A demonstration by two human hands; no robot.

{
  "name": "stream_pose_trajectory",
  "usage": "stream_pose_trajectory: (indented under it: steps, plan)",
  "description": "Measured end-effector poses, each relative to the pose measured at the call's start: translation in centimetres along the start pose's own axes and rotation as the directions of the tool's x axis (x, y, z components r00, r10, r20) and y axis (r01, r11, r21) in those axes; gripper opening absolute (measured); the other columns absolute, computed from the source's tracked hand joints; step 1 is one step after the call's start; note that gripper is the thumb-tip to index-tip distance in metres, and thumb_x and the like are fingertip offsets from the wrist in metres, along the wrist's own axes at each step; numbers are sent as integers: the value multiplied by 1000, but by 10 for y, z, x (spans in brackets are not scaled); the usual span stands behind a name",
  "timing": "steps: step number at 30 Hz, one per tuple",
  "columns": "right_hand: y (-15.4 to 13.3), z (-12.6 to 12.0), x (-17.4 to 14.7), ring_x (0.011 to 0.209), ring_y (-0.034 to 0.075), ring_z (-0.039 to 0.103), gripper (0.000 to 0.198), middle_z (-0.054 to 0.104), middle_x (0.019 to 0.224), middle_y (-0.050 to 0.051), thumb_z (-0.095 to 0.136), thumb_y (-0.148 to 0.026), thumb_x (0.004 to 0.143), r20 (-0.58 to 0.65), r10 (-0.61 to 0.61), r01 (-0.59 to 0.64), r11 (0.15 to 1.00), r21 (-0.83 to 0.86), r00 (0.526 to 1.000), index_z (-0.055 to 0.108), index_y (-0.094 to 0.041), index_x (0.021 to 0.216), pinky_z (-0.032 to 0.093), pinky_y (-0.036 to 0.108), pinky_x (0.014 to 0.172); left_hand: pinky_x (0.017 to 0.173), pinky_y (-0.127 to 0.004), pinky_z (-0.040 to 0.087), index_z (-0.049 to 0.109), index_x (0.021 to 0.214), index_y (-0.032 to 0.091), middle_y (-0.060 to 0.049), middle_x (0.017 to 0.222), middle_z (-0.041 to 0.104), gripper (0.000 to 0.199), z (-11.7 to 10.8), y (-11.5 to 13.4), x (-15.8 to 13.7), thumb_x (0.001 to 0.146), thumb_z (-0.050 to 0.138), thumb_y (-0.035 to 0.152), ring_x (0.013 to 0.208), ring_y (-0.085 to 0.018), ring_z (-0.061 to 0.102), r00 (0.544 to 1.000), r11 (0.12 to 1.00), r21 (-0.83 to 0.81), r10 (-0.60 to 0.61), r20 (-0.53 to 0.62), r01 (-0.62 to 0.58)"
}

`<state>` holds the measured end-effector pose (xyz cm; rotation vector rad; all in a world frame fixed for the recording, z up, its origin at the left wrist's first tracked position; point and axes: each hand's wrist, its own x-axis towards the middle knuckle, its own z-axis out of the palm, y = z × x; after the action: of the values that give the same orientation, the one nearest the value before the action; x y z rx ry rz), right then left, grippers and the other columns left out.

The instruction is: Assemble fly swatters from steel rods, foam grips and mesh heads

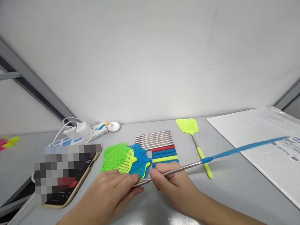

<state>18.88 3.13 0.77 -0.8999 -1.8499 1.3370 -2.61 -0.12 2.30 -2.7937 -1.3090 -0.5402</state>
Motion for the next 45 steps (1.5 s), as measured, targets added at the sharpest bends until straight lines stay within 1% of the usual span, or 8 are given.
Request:
stream_pose_trajectory:
  steps: [6, 11, 17, 24, 28, 36, 42, 45]
  plan:
    - [3, -23, 5, 56, 13, 38, 50, 37, 56, -2, 46, -49, 96, -191, 12, -2, 998, 56, 982, 39, -20, 55, 30, 28, 54, 56, -30, 26, 53, 82, 22, 3, 63, 52, 23, -12, -31, 3, 100, 43, 32, 55, -15, 45, 988, 930, 364, 102, -115, -53]
    - [5, -77, 22, 51, 12, 34, 51, 25, 52, -5, 60, -42, 89, -570, 118, 98, 937, 335, 813, 35, -22, 49, 39, 29, 55, 69, -33, 34, 55, 83, 21, 0, 70, 58, 24, -35, -67, 0, 100, 42, 30, 65, -18, 51, 988, 872, 484, -1, -157, 78]
    - [3, -92, 31, 47, 10, 24, 48, 21, 48, -7, 60, -34, 88, -655, 159, 202, 875, 440, 738, 35, -22, 50, 39, 28, 50, 75, -35, 37, 60, 91, 21, -1, 75, 60, 18, -36, -72, -3, 99, 45, 28, 71, -19, 53, 982, 874, 475, -15, -189, 105]
    - [12, -60, 30, 48, 11, 29, 53, 24, 48, -7, 62, -49, 87, -559, 232, 66, 885, 462, 796, 34, -22, 50, 41, 28, 54, 80, -36, 39, 61, 105, 17, -3, 84, 66, 18, -15, -53, 1, 98, 48, 27, 72, -18, 56, 972, 923, 373, 0, -234, 90]
    - [13, -42, 22, 52, 12, 42, 51, 30, 51, -6, 59, -54, 88, -445, 185, 12, 915, 402, 876, 39, -22, 54, 40, 28, 56, 84, -39, 38, 60, 107, 18, 0, 78, 64, 18, -9, -39, 3, 99, 48, 28, 66, -15, 55, 972, 937, 345, 35, -231, 48]
    - [11, -8, 8, 55, 12, 36, 54, 38, 53, -2, 46, -53, 94, -81, 78, -75, 997, 35, 994, 40, -20, 53, 28, 28, 55, 75, -36, 38, 62, 98, 20, 2, 67, 58, 21, 8, -9, 8, 99, 45, 32, 60, -15, 52, 975, 926, 375, 117, -189, -38]
    - [5, -14, 8, 55, 12, 29, 54, 32, 54, -2, 42, -52, 95, -85, 108, -107, 994, 18, 991, 36, -20, 52, 22, 29, 53, 57, -32, 34, 59, 80, 19, 1, 62, 58, 39, 7, -11, 9, 98, 41, 49, 54, -16, 52, 976, 936, 353, 86, -200, -10]
    - [3, -37, 9, 54, 13, 31, 54, 32, 53, -2, 44, -53, 94, -206, 98, -101, 995, -6, 974, 39, -20, 50, 22, 30, 53, 55, -30, 33, 55, 71, 20, 2, 57, 56, 42, -5, -29, 7, 98, 41, 50, 51, -15, 51, 967, 912, 409, 69, -245, 38]
